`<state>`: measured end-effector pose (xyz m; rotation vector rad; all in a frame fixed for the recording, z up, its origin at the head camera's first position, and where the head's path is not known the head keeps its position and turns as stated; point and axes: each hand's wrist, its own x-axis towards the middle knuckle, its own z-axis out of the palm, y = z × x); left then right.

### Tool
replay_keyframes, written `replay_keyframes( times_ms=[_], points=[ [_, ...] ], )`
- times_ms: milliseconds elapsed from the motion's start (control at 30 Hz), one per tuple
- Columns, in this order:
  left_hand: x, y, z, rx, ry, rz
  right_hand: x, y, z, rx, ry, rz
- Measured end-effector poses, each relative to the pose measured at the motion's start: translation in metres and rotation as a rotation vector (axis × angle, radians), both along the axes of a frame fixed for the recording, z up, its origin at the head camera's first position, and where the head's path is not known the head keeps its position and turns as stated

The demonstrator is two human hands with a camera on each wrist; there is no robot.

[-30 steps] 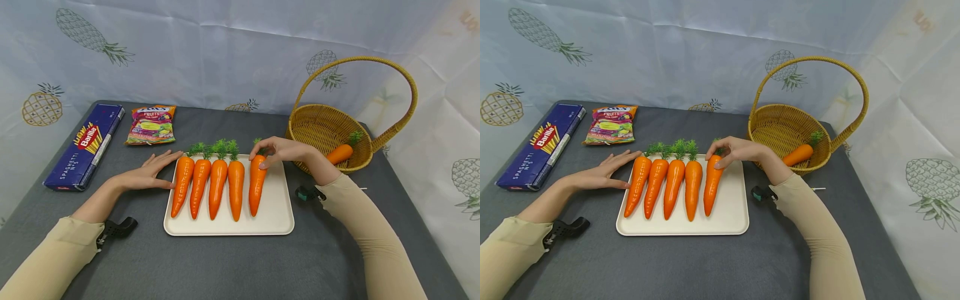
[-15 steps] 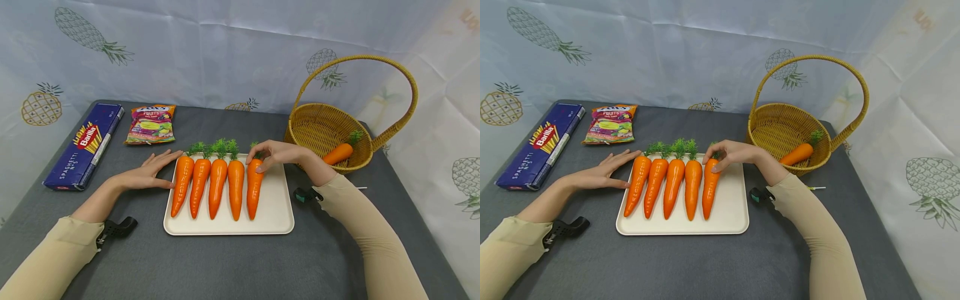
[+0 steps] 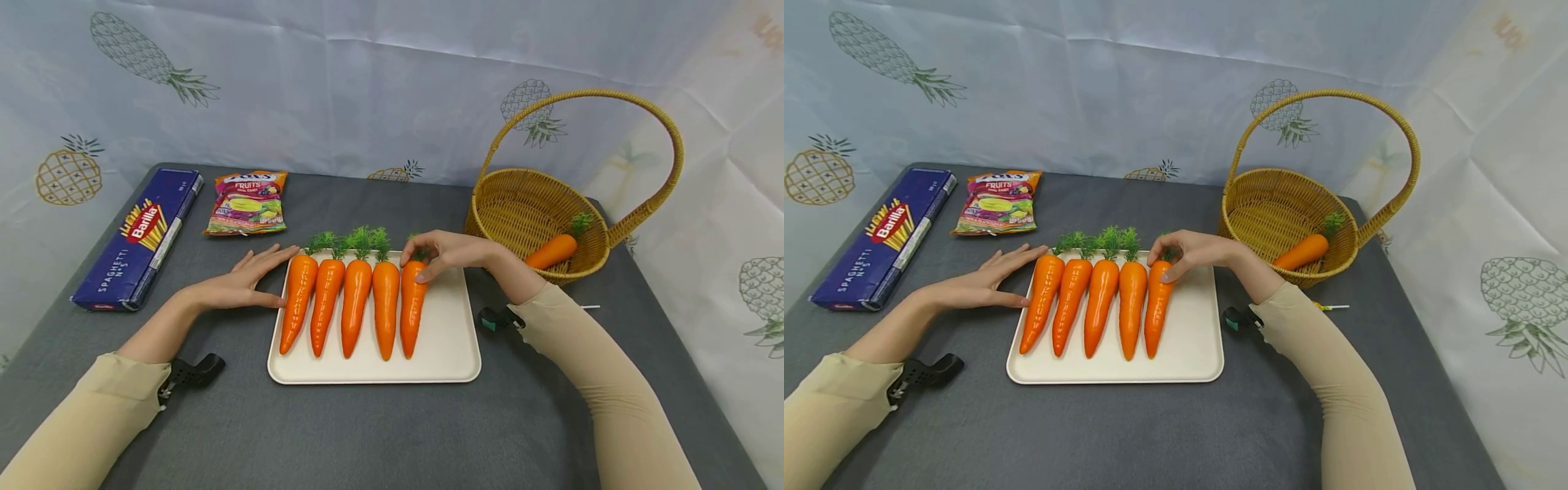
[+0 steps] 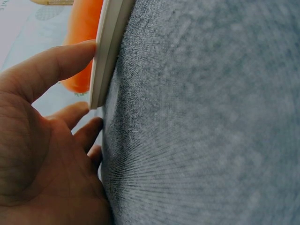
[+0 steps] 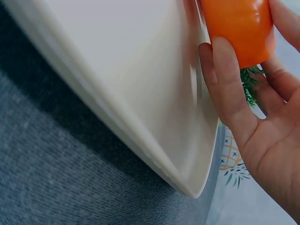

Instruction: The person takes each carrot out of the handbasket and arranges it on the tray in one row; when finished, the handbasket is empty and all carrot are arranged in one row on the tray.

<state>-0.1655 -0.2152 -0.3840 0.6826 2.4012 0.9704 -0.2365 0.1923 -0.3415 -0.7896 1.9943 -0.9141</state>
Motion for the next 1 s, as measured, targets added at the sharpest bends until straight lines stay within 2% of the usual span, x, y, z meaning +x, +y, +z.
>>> replay_keyframes(
  times_ms=[367,733,1000],
  points=[
    [-0.0002,-0.0001,-0.0004,-0.002,-0.004,-0.002,-0.0003,-0.0016,-0.0007,-0.001,0.049,-0.037],
    [-0.0004,0.0,0.0002,-0.001,0.001,-0.006,0.0007,-0.0009,-0.0027,-0.01,0.038,-0.062],
    [-0.0008,0.0003,0.0002,-0.002,0.001,-0.005,0.0009,-0.0007,-0.0029,-0.017,0.071,-0.075]
  ],
)
